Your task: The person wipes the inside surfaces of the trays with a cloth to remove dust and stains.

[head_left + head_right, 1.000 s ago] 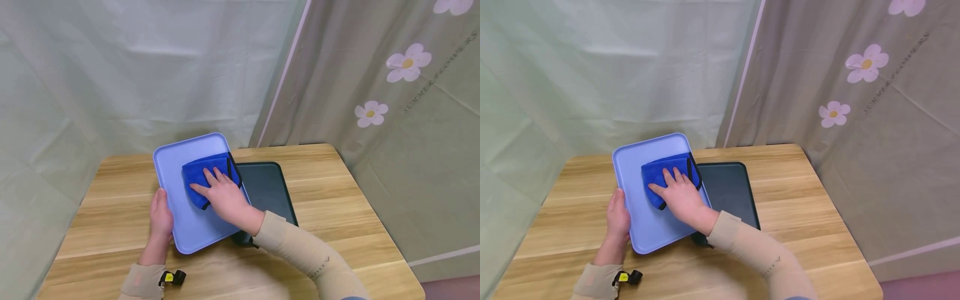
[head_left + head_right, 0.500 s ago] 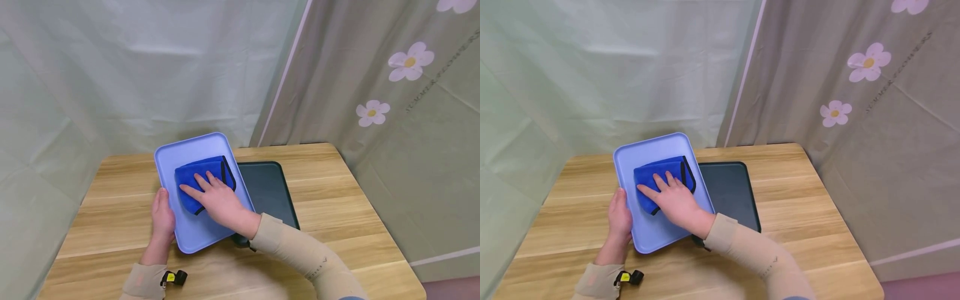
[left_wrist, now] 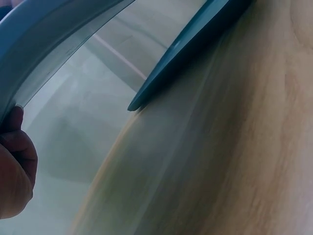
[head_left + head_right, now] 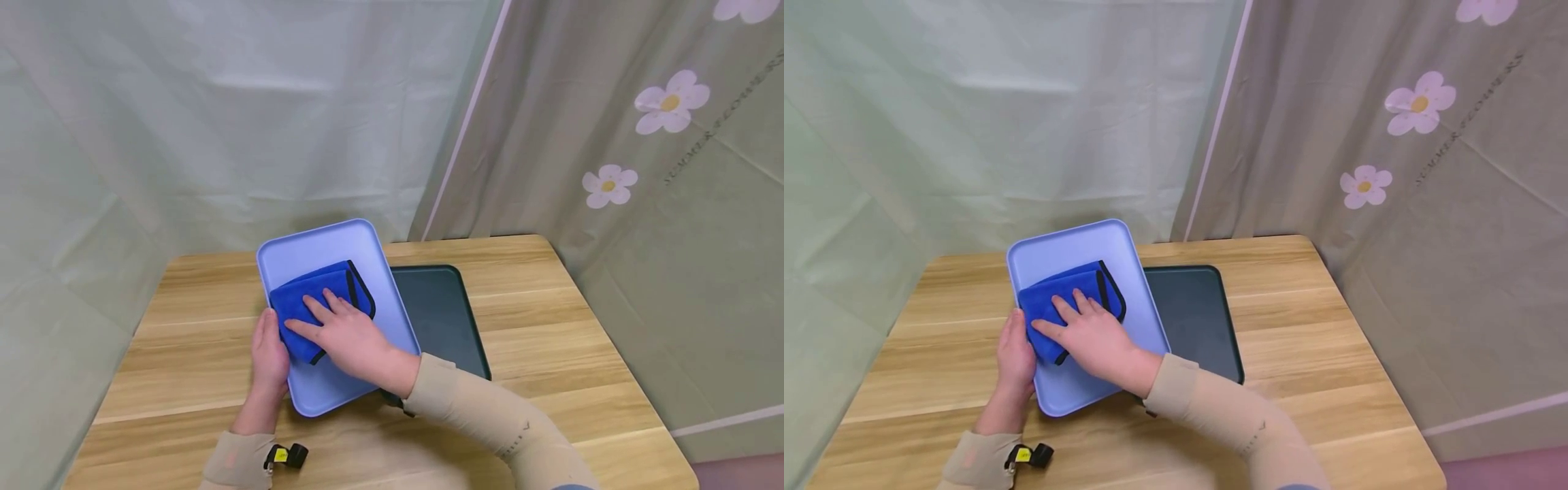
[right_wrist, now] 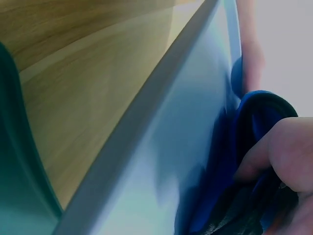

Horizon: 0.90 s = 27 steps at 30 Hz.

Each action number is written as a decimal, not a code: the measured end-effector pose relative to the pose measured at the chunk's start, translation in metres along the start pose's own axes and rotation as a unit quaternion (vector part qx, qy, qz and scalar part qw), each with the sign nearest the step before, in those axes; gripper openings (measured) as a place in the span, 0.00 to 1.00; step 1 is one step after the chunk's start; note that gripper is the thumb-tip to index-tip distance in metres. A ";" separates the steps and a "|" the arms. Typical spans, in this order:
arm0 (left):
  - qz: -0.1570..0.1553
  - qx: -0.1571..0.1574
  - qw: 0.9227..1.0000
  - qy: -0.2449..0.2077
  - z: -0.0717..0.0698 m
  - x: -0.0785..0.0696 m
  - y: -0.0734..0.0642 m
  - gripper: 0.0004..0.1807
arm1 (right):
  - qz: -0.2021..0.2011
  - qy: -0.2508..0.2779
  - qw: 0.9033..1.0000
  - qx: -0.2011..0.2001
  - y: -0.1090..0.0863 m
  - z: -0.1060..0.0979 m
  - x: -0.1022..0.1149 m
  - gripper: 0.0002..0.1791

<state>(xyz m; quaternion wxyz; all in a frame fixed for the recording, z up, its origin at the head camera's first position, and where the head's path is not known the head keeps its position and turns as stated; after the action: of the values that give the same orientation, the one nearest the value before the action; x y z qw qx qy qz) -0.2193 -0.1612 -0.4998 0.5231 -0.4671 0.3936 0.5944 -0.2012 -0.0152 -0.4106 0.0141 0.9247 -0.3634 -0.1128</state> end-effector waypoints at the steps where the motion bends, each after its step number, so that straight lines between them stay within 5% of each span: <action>1: 0.000 -0.001 1.000 -0.004 0.000 0.000 0.000 0.35 | -0.001 -0.002 1.000 0.001 0.001 0.000 0.001 0.31; 14: -0.004 0.008 1.000 -0.011 -0.004 0.002 0.002 0.36 | -0.014 -0.025 0.999 -0.015 0.000 0.001 0.007 0.28; 27: 0.013 -0.002 1.000 -0.015 -0.004 0.001 0.005 0.35 | 0.013 -0.003 1.000 -0.012 -0.008 0.000 -0.010 0.32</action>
<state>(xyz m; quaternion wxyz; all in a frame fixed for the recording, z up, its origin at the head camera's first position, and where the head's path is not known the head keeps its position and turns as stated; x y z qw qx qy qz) -0.2233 -0.1653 -0.5023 0.5204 -0.4537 0.3905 0.6089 -0.2034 -0.0023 -0.4095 0.0252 0.9194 -0.3736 -0.1201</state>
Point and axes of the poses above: each hand's wrist, its own y-axis towards the middle knuckle, its own z-axis out of the palm, x = y × z, the point moved 5 cm from there along y, towards the middle knuckle, and after that the axes turned 4 degrees about x, right-handed, at the moved point
